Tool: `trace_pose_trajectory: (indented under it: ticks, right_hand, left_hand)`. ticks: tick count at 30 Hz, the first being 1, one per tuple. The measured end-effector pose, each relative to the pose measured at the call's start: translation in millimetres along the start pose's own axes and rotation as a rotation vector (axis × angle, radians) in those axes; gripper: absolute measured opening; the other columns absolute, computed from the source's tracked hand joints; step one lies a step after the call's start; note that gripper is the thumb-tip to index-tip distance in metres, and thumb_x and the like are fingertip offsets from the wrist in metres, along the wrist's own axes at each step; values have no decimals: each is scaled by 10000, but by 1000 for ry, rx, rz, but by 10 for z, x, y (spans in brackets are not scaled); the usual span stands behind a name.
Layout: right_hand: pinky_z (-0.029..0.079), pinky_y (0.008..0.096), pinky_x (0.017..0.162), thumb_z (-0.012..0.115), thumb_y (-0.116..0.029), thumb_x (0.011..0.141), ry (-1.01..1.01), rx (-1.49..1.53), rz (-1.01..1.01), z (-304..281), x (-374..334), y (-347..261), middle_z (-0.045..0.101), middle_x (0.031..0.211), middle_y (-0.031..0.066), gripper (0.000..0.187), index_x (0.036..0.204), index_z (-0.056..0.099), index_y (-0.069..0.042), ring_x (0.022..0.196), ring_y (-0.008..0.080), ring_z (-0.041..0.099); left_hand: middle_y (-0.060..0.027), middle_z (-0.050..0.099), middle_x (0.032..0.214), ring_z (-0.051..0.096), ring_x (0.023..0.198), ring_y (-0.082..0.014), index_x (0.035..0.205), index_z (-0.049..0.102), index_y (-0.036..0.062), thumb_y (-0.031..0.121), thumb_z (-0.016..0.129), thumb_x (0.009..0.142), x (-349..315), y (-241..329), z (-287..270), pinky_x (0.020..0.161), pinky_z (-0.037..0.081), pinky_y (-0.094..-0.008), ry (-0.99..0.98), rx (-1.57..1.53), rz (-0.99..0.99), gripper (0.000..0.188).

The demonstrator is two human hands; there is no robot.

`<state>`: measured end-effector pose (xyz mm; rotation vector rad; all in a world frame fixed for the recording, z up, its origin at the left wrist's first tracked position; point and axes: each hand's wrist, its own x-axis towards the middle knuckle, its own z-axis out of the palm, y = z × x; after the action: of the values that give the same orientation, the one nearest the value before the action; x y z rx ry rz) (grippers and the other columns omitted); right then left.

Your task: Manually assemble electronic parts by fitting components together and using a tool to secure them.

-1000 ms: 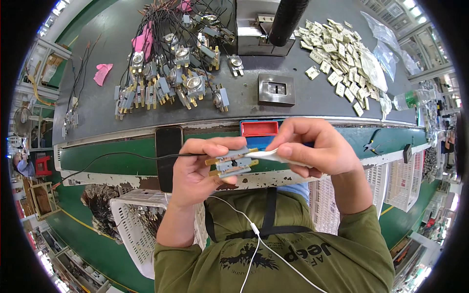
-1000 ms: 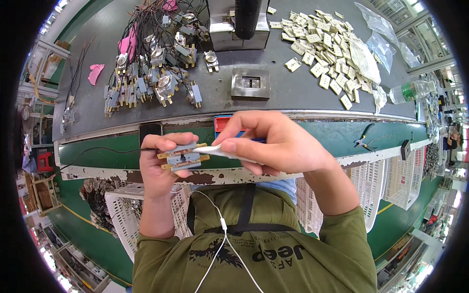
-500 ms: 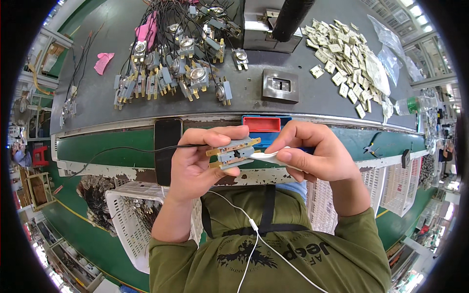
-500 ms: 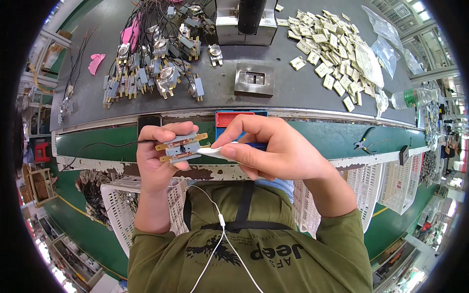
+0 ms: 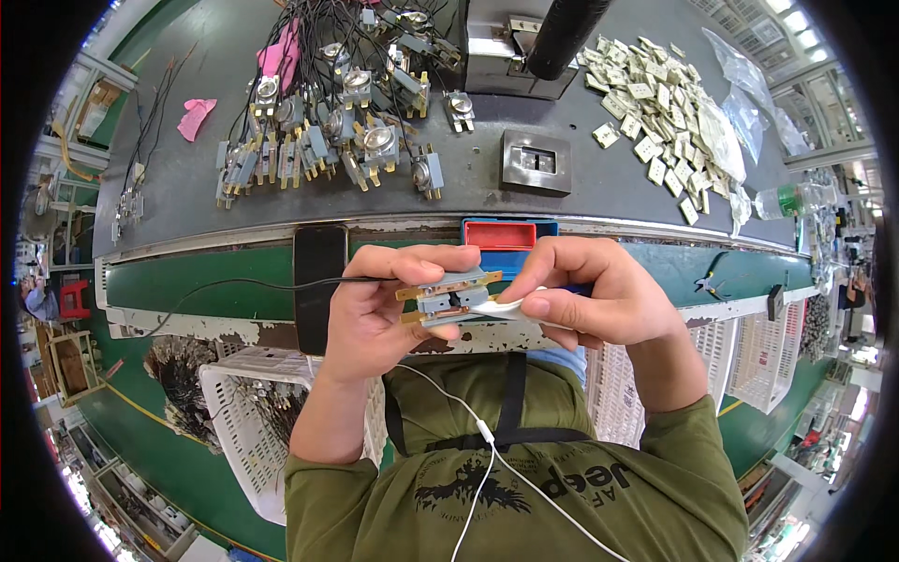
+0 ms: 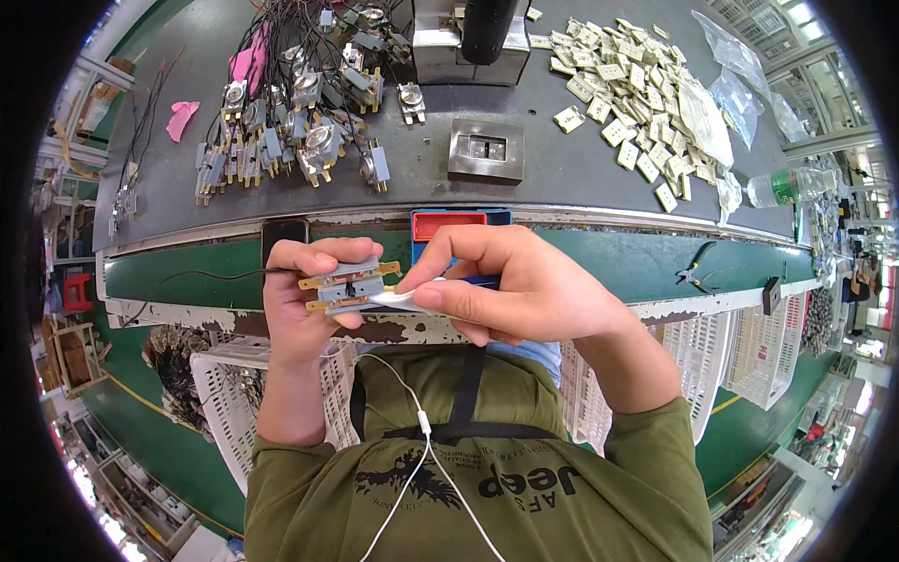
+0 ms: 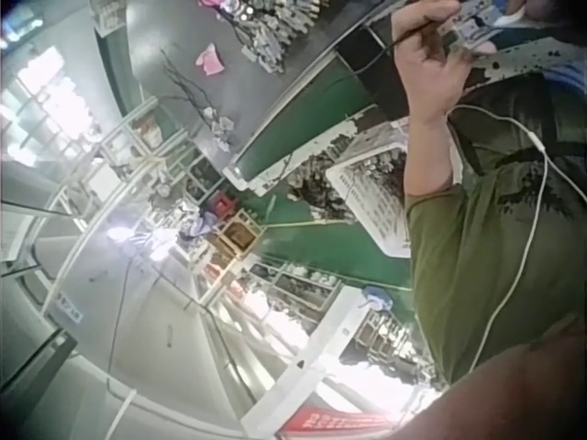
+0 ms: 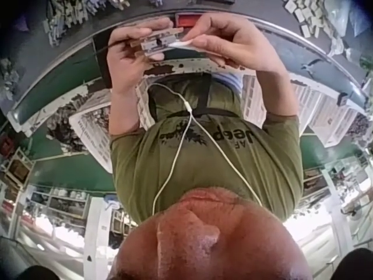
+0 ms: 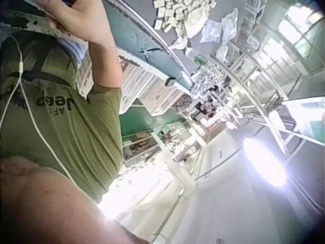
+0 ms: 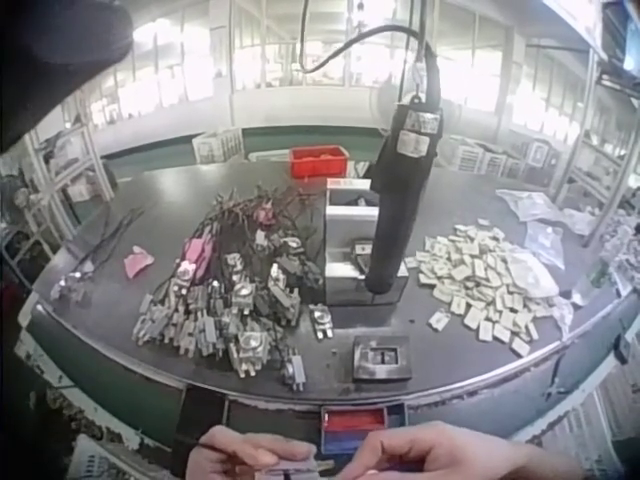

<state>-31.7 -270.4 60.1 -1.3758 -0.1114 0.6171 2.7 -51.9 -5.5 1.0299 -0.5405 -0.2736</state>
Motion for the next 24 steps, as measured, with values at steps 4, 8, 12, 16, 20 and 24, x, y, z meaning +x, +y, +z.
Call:
trace_pose_trajectory:
  ticks: [4,8,12,16,20,24]
  right_hand:
    - [281,192,367,554,-161,907,36,-3,41,-3,-5,-59,506,544,-11,149,963,586,-27,413,24,412]
    - [275,191,358,558,-174,907,5,-22,54,-3,2,-62,508,536,-13,153,965,591,-37,404,22,405]
    - [271,191,353,562,-177,905,11,-18,79,-5,2,-67,508,530,-15,147,964,594,-46,400,22,402]
    - [271,190,353,564,-175,903,13,-13,45,-6,-1,-57,507,530,-15,147,961,592,-42,398,23,401]
    - [302,163,354,578,-106,875,46,15,76,-2,6,-87,542,607,8,134,927,592,17,452,27,460]
    - [266,191,354,557,-165,906,30,-13,59,-14,-5,-75,503,525,-13,143,955,589,-34,400,24,401]
  left_hand:
    - [-201,582,1101,580,1043,-301,991,449,76,122,808,620,-6,-5,-5,851,525,-400,-1,4,9,518]
    - [-201,579,1106,577,1048,-305,992,447,75,120,805,625,-3,-17,-28,851,525,-399,-44,17,24,515]
    - [-200,578,1109,576,1051,-306,991,448,75,112,802,629,-12,-11,-21,854,522,-396,-25,9,26,508]
    - [-202,579,1107,574,1054,-305,992,450,76,110,802,630,-13,-14,-8,859,520,-394,-9,0,14,505]
    - [-203,580,1105,574,1055,-304,991,451,76,111,803,629,2,-17,-23,860,520,-394,-41,14,25,506]
    - [-203,581,1105,573,1056,-304,990,453,76,113,805,624,3,-12,-15,863,519,-398,-30,10,29,510]
